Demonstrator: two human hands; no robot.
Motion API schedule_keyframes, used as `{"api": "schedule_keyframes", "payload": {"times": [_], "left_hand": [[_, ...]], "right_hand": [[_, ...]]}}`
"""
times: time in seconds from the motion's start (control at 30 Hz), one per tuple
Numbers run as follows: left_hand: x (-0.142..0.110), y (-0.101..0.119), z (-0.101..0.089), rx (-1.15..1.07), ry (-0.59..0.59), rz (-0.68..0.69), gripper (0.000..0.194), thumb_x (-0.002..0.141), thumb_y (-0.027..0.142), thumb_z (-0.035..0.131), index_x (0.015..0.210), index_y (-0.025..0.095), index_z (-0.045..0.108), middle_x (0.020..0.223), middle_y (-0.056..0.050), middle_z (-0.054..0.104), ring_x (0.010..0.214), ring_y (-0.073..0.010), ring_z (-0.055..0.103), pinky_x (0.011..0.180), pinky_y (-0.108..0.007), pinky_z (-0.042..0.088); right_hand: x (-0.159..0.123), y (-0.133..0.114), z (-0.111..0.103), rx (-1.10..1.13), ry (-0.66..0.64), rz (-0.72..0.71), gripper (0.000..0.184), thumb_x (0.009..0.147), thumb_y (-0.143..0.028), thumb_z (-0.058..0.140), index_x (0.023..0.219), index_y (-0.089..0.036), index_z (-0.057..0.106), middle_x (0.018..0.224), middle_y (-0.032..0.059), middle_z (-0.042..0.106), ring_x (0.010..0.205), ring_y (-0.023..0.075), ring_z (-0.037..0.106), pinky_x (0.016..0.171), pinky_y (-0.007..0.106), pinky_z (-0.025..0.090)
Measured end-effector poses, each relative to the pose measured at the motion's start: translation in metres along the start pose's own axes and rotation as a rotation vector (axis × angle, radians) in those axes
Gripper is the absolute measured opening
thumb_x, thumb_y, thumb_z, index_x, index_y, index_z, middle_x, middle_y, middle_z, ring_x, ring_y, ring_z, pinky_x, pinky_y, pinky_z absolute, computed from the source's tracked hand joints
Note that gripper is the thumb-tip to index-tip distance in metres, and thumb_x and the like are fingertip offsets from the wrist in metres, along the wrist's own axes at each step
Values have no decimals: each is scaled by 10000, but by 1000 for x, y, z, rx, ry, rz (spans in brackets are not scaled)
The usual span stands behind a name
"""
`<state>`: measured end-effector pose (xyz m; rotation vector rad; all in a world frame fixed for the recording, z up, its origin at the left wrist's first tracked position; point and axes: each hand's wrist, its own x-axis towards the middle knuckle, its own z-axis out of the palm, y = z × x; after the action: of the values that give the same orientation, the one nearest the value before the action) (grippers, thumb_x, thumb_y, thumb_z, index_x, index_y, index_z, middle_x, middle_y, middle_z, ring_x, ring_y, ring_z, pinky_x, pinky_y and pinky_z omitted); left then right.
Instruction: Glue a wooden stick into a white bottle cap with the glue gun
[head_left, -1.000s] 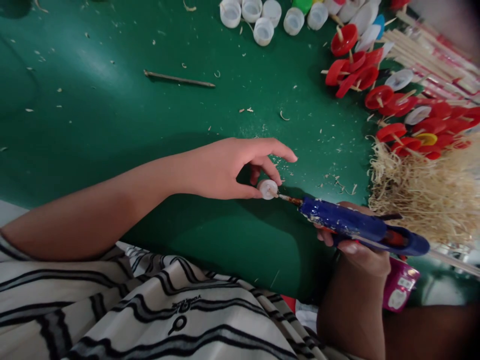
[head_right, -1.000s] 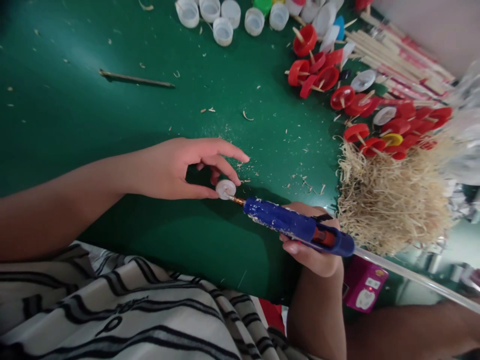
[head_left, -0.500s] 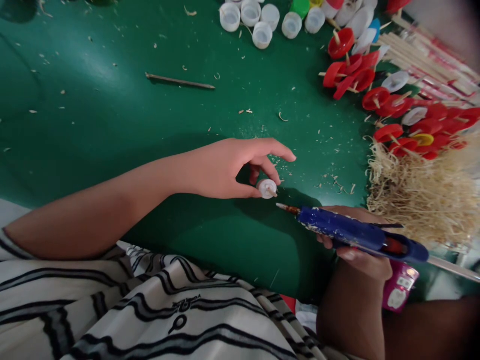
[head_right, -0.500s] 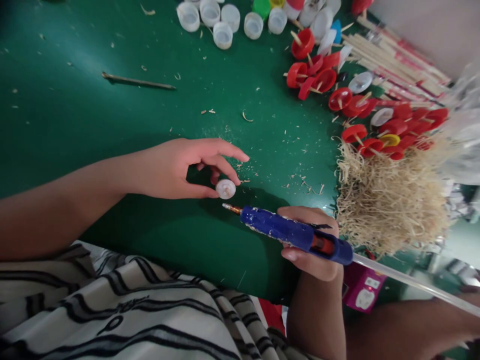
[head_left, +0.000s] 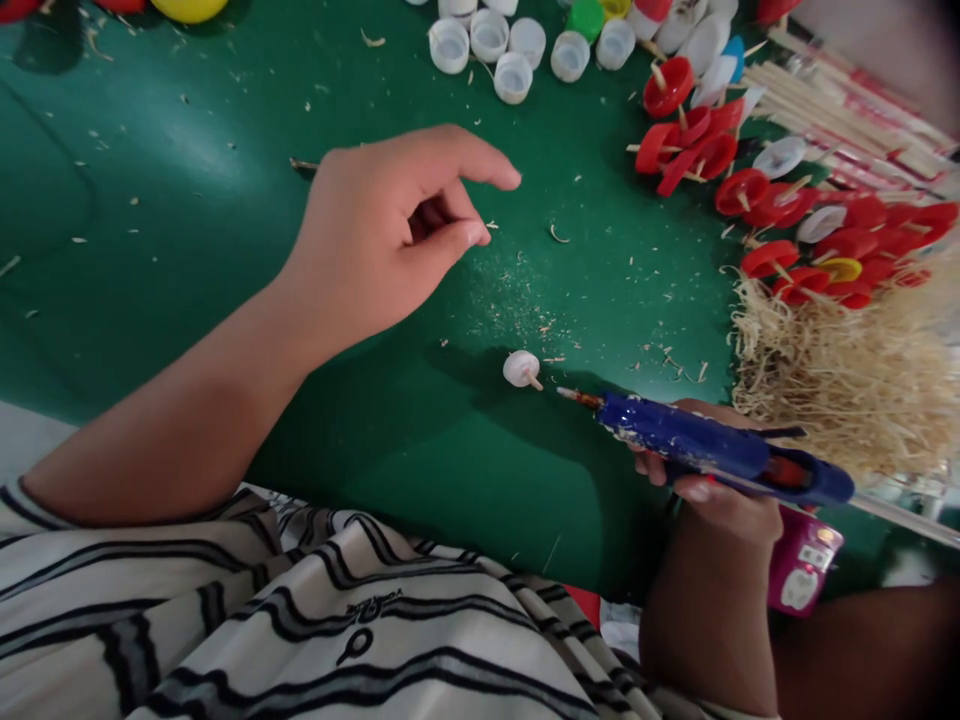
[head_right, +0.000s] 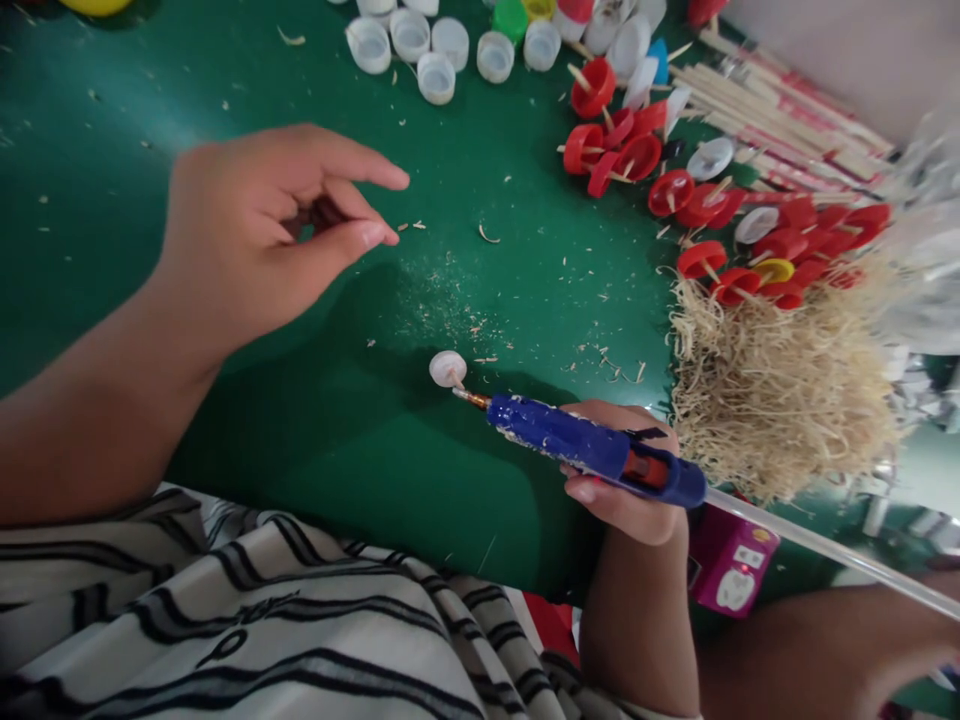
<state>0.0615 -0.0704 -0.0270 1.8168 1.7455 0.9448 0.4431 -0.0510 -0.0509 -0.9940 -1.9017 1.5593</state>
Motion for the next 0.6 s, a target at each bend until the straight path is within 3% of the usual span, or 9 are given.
{"api": "schedule_keyframes", "payload": {"times": [0.1, 0.27, 0.33, 0.4, 0.47, 0.6], "left_hand": [[-3, 2, 1, -3, -8, 6, 335, 1141, 466, 500, 1398, 373, 696, 930, 77, 793, 877, -93, 685, 887, -329, 619], [-5, 4, 1, 67, 58, 14, 386, 1110, 482, 577, 1469, 386, 681, 748, 68, 738, 695, -111, 616, 794, -345, 585], [-6, 4, 1, 19, 43, 18, 471, 1105, 449, 593, 1570, 370, 585, 872, 63, 803, 798, -127, 699, 839, -347, 613], [-6, 4, 0, -31, 6, 2, 552, 1093, 418, 609, 1628, 342, 495, 1140, 48, 852, 1004, -158, 757, 930, -361, 631], [-5, 5, 0, -13, -29, -21, 540, 1079, 431, 614, 1602, 344, 518, 1267, 48, 843, 1126, -189, 763, 986, -387, 628], [-5, 6, -2, 45, -22, -21, 469, 1059, 510, 626, 1495, 340, 647, 1070, 30, 873, 1045, -206, 803, 942, -413, 635]], "right_hand": [[-4, 8, -2, 28, 67, 37, 278, 749, -538, 853, 788, -266, 808, 631, 70, 704, 476, 256, 634, 451, 423, 569], [-6, 15, -2, 61, 85, -1, 199, 829, -469, 833, 804, -272, 826, 740, 79, 761, 458, 215, 593, 453, 419, 550], [-4, 12, 3, 62, 117, -31, 191, 868, -464, 818, 847, -276, 853, 764, 74, 776, 460, 201, 587, 458, 411, 543], [0, 6, 10, 90, 207, -34, 220, 852, -492, 846, 860, -272, 862, 762, 67, 784, 450, 189, 574, 438, 396, 526], [4, -1, 19, 137, 330, -19, 259, 788, -509, 899, 825, -257, 852, 763, 61, 790, 437, 174, 557, 412, 379, 501], [11, -5, 31, 132, 544, -50, 289, 738, -486, 927, 762, -226, 803, 755, 36, 761, 460, 158, 547, 446, 361, 465]]}}
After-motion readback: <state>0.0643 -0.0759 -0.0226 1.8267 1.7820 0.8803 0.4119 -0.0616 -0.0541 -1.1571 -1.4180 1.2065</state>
